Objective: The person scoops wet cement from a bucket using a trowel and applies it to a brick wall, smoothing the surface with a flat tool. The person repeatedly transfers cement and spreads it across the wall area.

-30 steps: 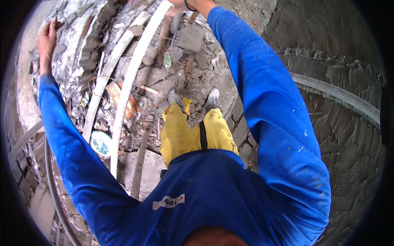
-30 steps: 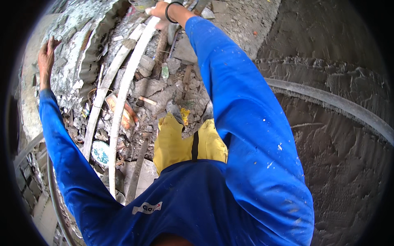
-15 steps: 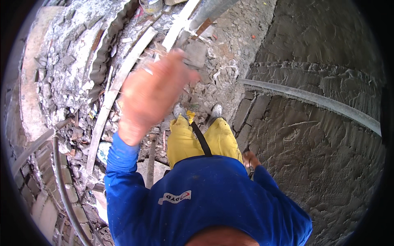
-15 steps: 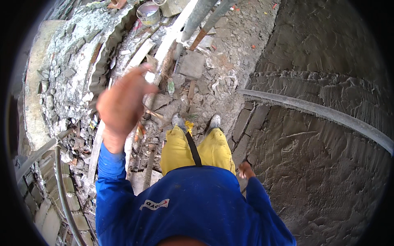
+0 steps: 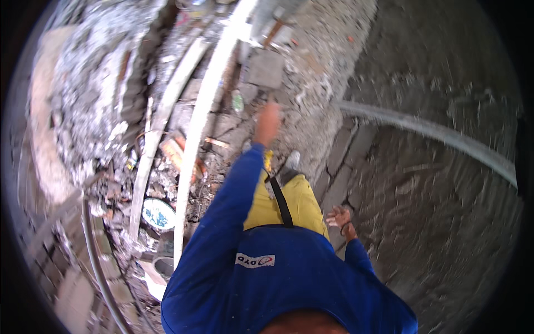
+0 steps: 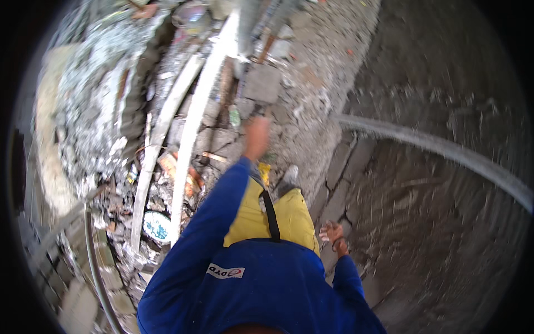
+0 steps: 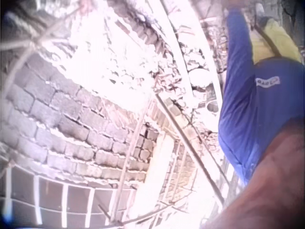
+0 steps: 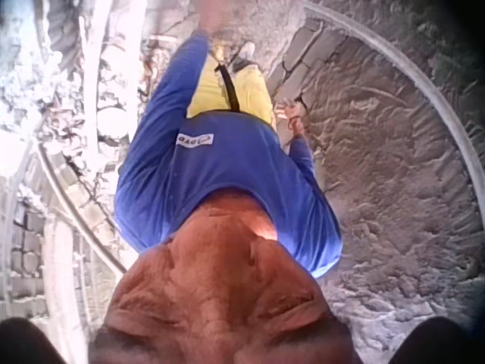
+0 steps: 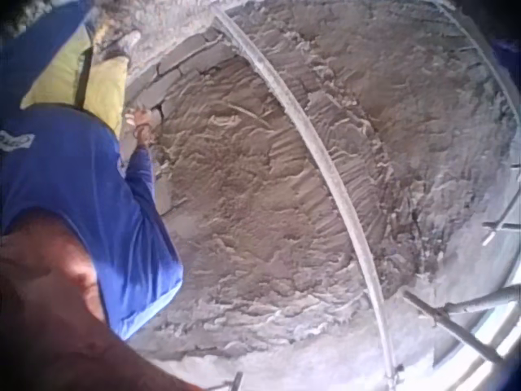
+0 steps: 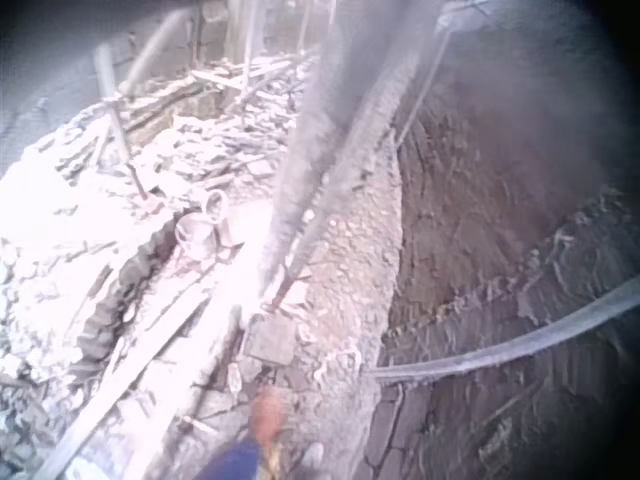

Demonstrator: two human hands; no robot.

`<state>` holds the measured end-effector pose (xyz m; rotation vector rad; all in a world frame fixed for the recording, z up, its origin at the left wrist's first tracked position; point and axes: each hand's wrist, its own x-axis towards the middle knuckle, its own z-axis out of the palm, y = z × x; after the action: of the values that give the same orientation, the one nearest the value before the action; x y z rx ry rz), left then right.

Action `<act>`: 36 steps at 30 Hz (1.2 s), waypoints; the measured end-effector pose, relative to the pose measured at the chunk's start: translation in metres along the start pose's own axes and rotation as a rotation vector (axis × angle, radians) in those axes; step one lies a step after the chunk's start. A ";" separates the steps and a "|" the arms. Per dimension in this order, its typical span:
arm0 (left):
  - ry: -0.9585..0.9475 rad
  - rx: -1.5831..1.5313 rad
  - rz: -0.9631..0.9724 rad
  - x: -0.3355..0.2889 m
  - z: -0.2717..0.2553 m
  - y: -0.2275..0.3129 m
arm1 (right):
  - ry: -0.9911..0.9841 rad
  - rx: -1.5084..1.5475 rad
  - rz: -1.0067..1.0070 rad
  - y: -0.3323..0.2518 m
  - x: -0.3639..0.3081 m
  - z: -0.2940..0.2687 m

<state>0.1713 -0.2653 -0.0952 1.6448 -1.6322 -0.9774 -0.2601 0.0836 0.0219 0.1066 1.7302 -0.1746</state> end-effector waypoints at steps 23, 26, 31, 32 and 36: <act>0.129 0.461 -0.021 0.156 -0.032 -0.053 | 0.012 -0.931 -0.452 -0.118 0.099 -0.055; 0.008 0.663 -0.244 0.150 -0.073 -0.116 | -0.045 -0.461 -0.416 -0.233 0.098 -0.044; 0.219 0.791 -0.797 0.161 -0.093 -0.248 | 0.129 -0.175 -0.557 -0.344 0.128 -0.030; 0.234 0.693 -0.822 0.175 -0.102 -0.258 | 0.101 -0.161 -0.570 -0.353 0.135 -0.025; 0.173 0.821 -0.646 0.228 -0.109 -0.304 | 0.162 -0.640 -0.751 -0.374 0.154 -0.015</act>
<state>0.4192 -0.4864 -0.3100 2.8334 -1.4861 -0.3900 -0.3640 -0.2858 -0.1062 -1.0290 1.8369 -0.1509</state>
